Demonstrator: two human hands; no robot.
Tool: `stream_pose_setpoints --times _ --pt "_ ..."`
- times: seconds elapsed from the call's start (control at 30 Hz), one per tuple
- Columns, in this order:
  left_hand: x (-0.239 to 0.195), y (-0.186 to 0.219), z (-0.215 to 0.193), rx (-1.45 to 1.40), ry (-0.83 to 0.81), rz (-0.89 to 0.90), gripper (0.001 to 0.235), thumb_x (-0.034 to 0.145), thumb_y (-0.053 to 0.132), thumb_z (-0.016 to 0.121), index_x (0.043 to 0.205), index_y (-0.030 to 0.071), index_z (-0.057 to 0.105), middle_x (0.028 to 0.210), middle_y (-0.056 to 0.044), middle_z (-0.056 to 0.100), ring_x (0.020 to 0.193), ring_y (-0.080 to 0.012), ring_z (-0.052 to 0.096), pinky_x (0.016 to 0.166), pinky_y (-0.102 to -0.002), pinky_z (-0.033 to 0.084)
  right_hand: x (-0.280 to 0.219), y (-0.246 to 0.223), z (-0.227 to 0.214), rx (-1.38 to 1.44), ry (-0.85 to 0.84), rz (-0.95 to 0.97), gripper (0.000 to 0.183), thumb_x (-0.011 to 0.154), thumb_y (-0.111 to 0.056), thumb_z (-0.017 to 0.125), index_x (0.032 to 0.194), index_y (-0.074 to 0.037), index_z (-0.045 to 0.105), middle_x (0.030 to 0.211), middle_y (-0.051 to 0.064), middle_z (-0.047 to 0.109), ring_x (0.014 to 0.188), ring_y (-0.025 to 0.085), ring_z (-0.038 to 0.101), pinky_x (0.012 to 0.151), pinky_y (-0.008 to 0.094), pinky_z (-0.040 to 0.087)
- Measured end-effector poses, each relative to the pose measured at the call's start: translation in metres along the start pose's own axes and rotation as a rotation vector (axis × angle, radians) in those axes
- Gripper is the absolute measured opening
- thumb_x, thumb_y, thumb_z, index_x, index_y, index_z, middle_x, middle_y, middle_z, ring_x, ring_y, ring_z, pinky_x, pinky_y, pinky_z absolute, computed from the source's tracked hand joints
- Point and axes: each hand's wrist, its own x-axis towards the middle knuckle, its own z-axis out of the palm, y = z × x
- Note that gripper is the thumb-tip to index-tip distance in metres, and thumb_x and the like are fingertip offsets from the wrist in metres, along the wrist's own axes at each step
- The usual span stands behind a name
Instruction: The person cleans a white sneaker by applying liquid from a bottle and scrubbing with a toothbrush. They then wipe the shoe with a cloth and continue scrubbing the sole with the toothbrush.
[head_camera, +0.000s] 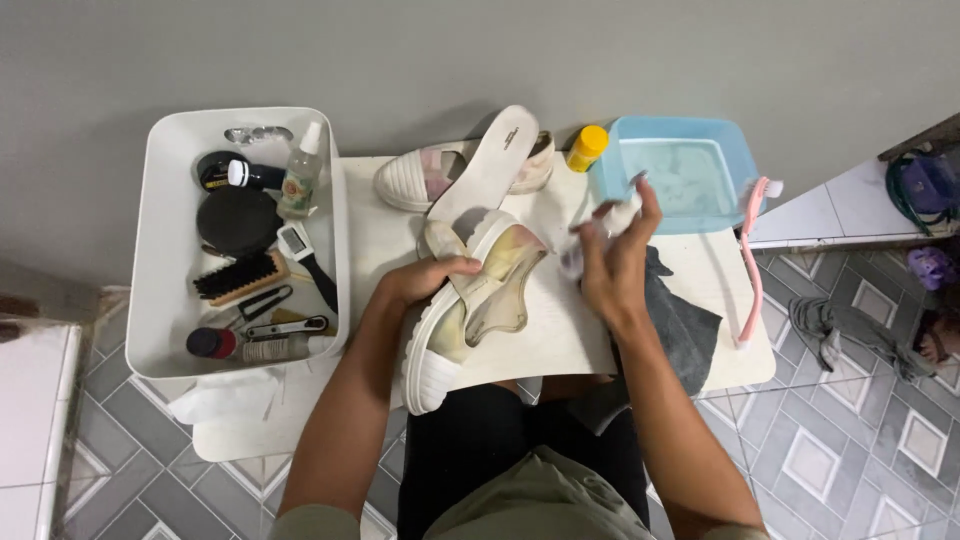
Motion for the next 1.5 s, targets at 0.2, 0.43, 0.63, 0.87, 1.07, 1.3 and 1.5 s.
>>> stream_pose_setpoints --times 0.2,0.43,0.63,0.87,1.07,1.3,1.5 --pt "-0.016 0.022 0.01 0.075 0.007 -0.007 0.092 0.08 0.05 0.072 0.148 -0.003 0.044 0.15 -0.02 0.051 0.139 -0.0307 0.049 0.118 -0.047 0.033 0.039 0.057 0.03 0.122 -0.011 0.025 0.071 0.102 0.004 0.06 0.155 -0.005 0.012 0.114 0.013 0.047 0.108 0.029 0.067 0.105 0.048 0.053" --pt "0.006 -0.017 -0.008 -0.058 -0.032 0.114 0.069 0.081 0.031 0.075 0.138 -0.005 0.058 0.141 -0.02 0.059 0.127 -0.0321 0.057 0.114 -0.05 0.038 0.036 0.067 0.052 0.059 -0.097 0.147 0.05 0.1 -0.009 0.067 0.142 -0.006 0.039 0.113 0.016 0.06 0.112 0.034 0.068 0.103 0.053 0.054" --pt "0.013 -0.023 -0.01 -0.102 -0.031 0.146 0.058 0.084 0.028 0.071 0.129 -0.008 0.063 0.133 -0.019 0.064 0.117 -0.0291 0.06 0.109 -0.05 0.041 0.05 0.019 0.024 -0.085 -0.277 0.224 0.067 0.095 -0.009 0.07 0.15 -0.007 0.033 0.121 0.027 0.066 0.12 0.05 0.061 0.105 0.063 0.049" --pt "0.036 -0.034 -0.019 -0.101 -0.026 0.164 0.053 0.087 0.027 0.068 0.125 -0.009 0.065 0.13 -0.022 0.066 0.113 -0.0306 0.062 0.108 -0.05 0.041 0.023 0.008 -0.009 -0.488 -0.249 0.465 0.06 0.082 -0.001 0.064 0.139 -0.018 0.056 0.116 0.014 0.063 0.11 0.039 0.065 0.094 0.054 0.055" --pt "0.038 -0.038 -0.017 -0.121 0.024 0.114 0.059 0.084 0.027 0.069 0.129 -0.011 0.061 0.133 -0.026 0.064 0.115 -0.0354 0.062 0.107 -0.05 0.042 0.006 0.035 -0.011 -0.614 -0.335 0.619 0.062 0.089 -0.018 0.061 0.15 -0.024 0.052 0.129 0.021 0.061 0.116 0.046 0.064 0.093 0.06 0.055" --pt "0.029 -0.029 -0.012 -0.117 0.031 0.163 0.056 0.086 0.028 0.067 0.128 -0.009 0.063 0.135 -0.024 0.063 0.118 -0.0336 0.059 0.109 -0.05 0.041 0.015 0.076 -0.025 -0.506 -0.004 0.29 0.022 0.092 -0.005 0.065 0.112 -0.004 0.075 0.087 0.018 0.07 0.075 0.035 0.073 0.065 0.042 0.057" --pt "0.015 -0.014 0.001 -0.097 0.043 0.173 0.067 0.087 0.034 0.072 0.133 -0.012 0.058 0.136 -0.025 0.06 0.119 -0.0317 0.059 0.111 -0.049 0.039 0.075 0.079 -0.085 -0.729 -0.154 0.502 0.025 0.094 -0.003 0.054 0.119 -0.003 0.048 0.097 0.028 0.07 0.099 0.05 0.068 0.088 0.06 0.053"
